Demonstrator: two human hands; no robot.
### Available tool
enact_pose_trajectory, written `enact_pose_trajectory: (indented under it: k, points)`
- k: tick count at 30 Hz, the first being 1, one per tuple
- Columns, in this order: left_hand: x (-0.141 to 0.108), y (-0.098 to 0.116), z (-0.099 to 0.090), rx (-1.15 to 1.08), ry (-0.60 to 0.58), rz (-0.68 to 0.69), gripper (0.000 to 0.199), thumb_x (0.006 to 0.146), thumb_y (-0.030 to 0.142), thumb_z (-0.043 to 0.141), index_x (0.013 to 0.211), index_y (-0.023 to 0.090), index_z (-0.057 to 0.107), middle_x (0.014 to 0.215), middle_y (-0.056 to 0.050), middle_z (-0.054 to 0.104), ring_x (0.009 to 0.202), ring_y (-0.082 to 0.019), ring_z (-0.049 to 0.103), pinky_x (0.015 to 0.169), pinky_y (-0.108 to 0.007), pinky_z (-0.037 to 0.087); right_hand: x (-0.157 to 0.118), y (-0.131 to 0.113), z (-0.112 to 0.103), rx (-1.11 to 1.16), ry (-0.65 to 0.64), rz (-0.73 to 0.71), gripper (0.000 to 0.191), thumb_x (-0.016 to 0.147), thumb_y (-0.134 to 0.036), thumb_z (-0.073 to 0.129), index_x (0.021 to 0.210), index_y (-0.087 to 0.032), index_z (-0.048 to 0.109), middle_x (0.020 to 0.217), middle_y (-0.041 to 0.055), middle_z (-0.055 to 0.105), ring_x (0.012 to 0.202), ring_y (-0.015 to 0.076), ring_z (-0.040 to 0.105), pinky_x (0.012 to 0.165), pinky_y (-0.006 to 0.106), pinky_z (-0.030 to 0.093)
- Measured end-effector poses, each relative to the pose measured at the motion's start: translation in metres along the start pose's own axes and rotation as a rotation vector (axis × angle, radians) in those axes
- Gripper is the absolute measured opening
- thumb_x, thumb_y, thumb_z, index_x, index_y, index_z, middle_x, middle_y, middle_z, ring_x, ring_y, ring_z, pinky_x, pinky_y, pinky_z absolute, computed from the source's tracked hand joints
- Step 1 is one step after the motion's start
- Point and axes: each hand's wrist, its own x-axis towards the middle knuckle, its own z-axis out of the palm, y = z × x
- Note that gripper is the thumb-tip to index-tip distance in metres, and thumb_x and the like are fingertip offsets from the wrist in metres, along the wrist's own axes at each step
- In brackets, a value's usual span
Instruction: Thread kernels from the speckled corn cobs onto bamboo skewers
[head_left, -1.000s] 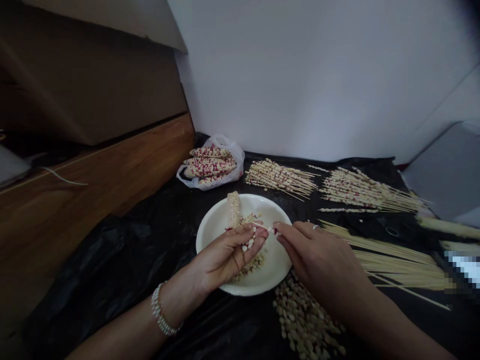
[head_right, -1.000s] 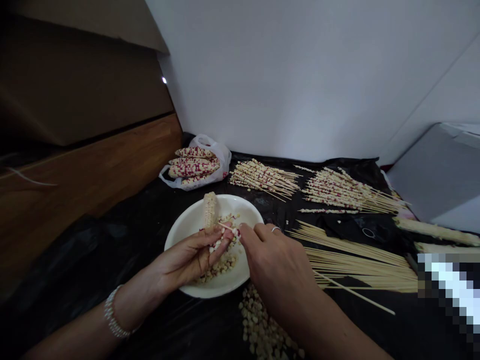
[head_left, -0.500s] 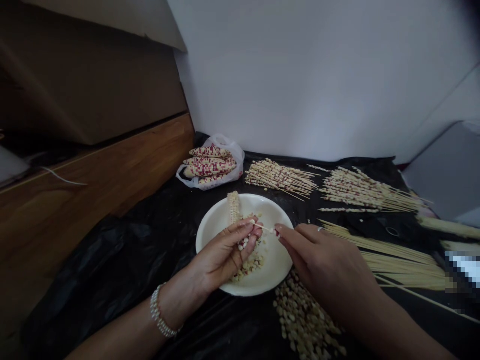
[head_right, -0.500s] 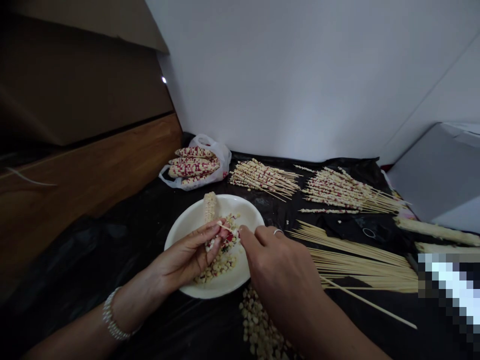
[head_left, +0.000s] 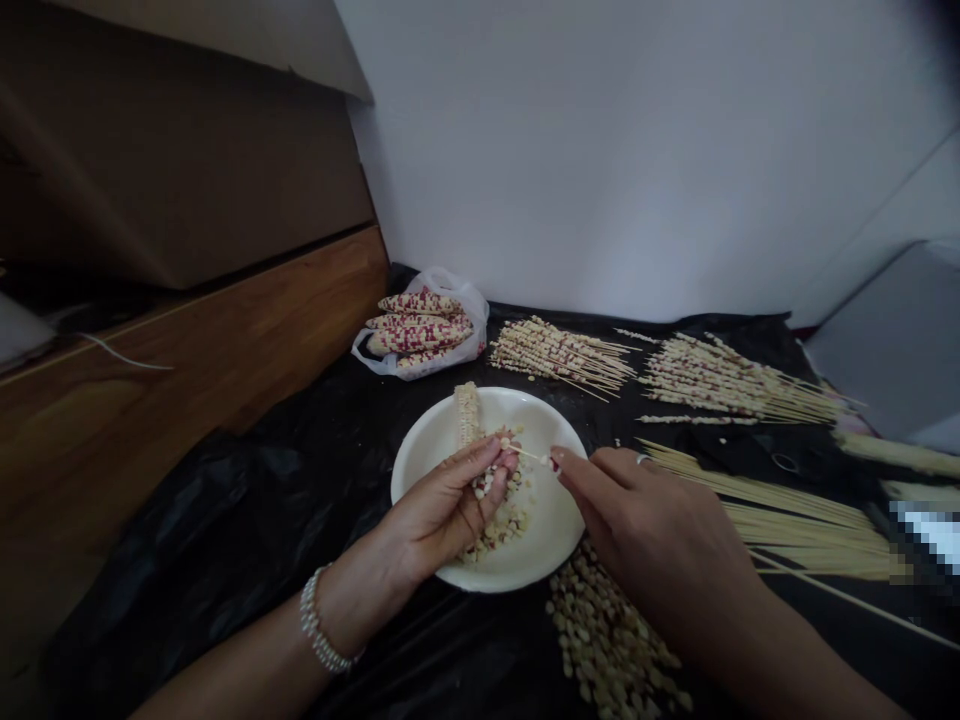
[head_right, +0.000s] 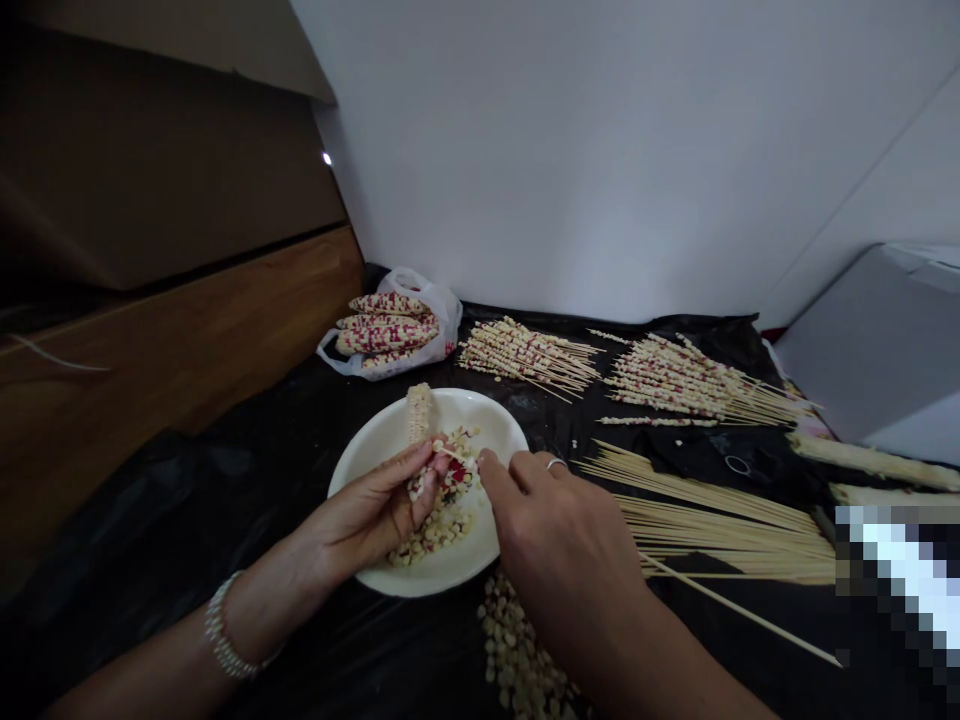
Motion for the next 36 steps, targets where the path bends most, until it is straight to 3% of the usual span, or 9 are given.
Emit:
enact_pose_trajectory:
  k: [11,18,27,36]
  points:
    - [-0.002,0.001,0.002,0.036,0.006,0.029,0.019,0.081,-0.003,0.061,0.092,0.008,0.069,0.084,-0.007,0.072,0.074,-0.009,0.07,0.066,-0.013,0.056,-0.001,-0.009,-0.007,-0.088,0.071,-0.07,0.041,0.073,-0.006,0.056,0.113,-0.009,0.065,0.072,0.0039,0.058,0.06,0.0194,0.055,0.051,0.031,0.036]
    - [0.001,-0.001,-0.003,-0.03,0.017,-0.019,0.015,0.08,-0.001,0.063,0.09,0.008,0.068,0.086,-0.007,0.072,0.074,-0.01,0.07,0.068,-0.014,0.057,0.0,-0.012,-0.005,-0.094,0.088,-0.076,0.042,0.073,-0.007,0.058,0.115,-0.006,0.065,0.073,0.0049,0.061,0.061,0.0204,0.059,0.05,0.031,0.041]
    - [-0.001,-0.001,0.002,0.064,0.016,0.028,0.011,0.08,0.001,0.064,0.086,0.008,0.069,0.083,-0.007,0.071,0.074,-0.01,0.069,0.066,-0.014,0.055,0.0,-0.011,-0.007,-0.106,0.073,-0.076,0.044,0.072,-0.007,0.06,0.115,-0.006,0.066,0.073,0.0054,0.061,0.062,0.0215,0.059,0.049,0.032,0.042]
    - [0.0,-0.003,-0.005,0.123,-0.051,0.072,0.015,0.079,0.006,0.068,0.093,0.009,0.071,0.086,-0.005,0.072,0.074,-0.009,0.068,0.068,-0.014,0.056,0.001,-0.016,-0.008,-0.157,0.093,-0.087,0.042,0.074,-0.007,0.058,0.115,-0.004,0.066,0.071,0.006,0.06,0.061,0.0194,0.057,0.052,0.031,0.041]
